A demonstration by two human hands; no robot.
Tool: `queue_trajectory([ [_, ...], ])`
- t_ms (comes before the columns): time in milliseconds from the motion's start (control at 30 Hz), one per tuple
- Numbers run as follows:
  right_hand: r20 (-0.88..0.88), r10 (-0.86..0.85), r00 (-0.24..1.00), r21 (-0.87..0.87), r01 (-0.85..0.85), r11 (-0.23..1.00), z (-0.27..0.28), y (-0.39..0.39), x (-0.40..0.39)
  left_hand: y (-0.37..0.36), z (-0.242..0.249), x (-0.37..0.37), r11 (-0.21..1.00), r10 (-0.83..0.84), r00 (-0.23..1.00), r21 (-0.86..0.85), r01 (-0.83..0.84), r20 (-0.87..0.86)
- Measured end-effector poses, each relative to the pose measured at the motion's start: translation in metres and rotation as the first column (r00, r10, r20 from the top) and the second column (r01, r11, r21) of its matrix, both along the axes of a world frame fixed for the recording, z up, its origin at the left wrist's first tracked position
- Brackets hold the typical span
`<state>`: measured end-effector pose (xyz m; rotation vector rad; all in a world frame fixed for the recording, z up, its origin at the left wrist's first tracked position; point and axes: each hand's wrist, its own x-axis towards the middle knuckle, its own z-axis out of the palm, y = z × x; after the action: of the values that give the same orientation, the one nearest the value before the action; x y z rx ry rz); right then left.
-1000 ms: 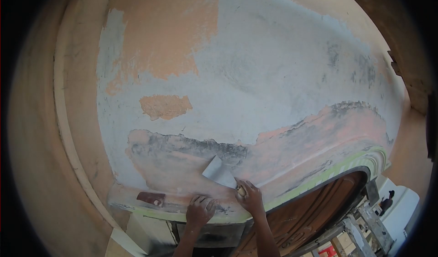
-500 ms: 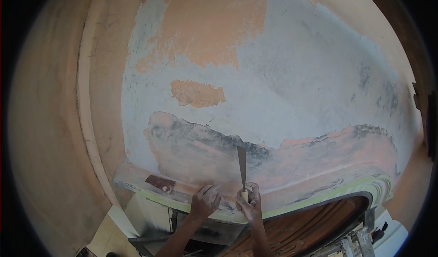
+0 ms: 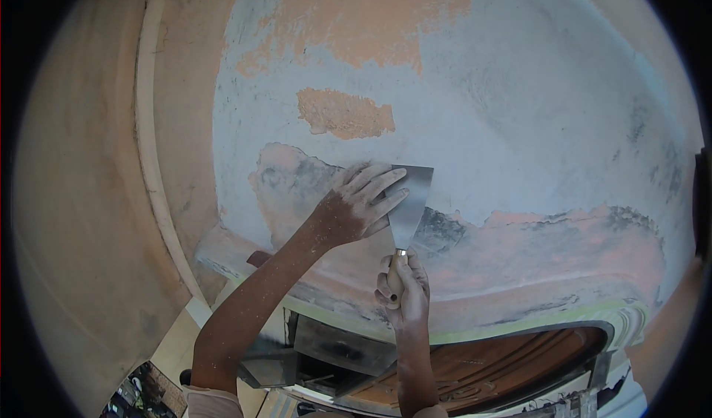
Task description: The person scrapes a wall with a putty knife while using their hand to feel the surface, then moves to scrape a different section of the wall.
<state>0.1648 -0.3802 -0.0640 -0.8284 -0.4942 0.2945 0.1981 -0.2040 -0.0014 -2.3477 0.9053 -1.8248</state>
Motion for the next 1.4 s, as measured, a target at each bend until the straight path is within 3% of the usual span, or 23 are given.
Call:
queue_trajectory([
  [267,0.029,-0.013,1.0,-0.005,0.013,1.0,0.023,0.011,0.007,0.007,0.002,0.018,0.991,-0.064,0.99,-0.106,0.078,0.127],
  [467,0.101,0.195,0.976,0.151,-0.209,0.966,0.029,-0.002,0.01,0.003,0.008,0.023,0.971,-0.094,0.98,-0.2,0.128,0.173],
  [1067,0.021,0.202,0.979,0.233,-0.201,0.952,0.059,-0.003,-0.013,-0.004,0.018,0.029,0.958,-0.092,0.959,-0.24,0.159,0.269],
  [1167,-0.01,0.133,0.991,0.201,-0.129,0.971,0.054,-0.004,-0.013,-0.004,0.017,0.03,0.964,-0.065,0.958,-0.23,0.133,0.278],
  [1233,0.021,0.152,0.988,0.211,-0.153,0.965,0.065,0.001,-0.011,0.001,0.027,0.038,0.96,-0.067,0.937,-0.232,0.154,0.344],
  [1400,-0.002,0.218,0.976,0.269,-0.209,0.94,0.058,-0.007,-0.008,-0.003,0.02,0.037,0.961,-0.077,0.949,-0.23,0.152,0.305],
])
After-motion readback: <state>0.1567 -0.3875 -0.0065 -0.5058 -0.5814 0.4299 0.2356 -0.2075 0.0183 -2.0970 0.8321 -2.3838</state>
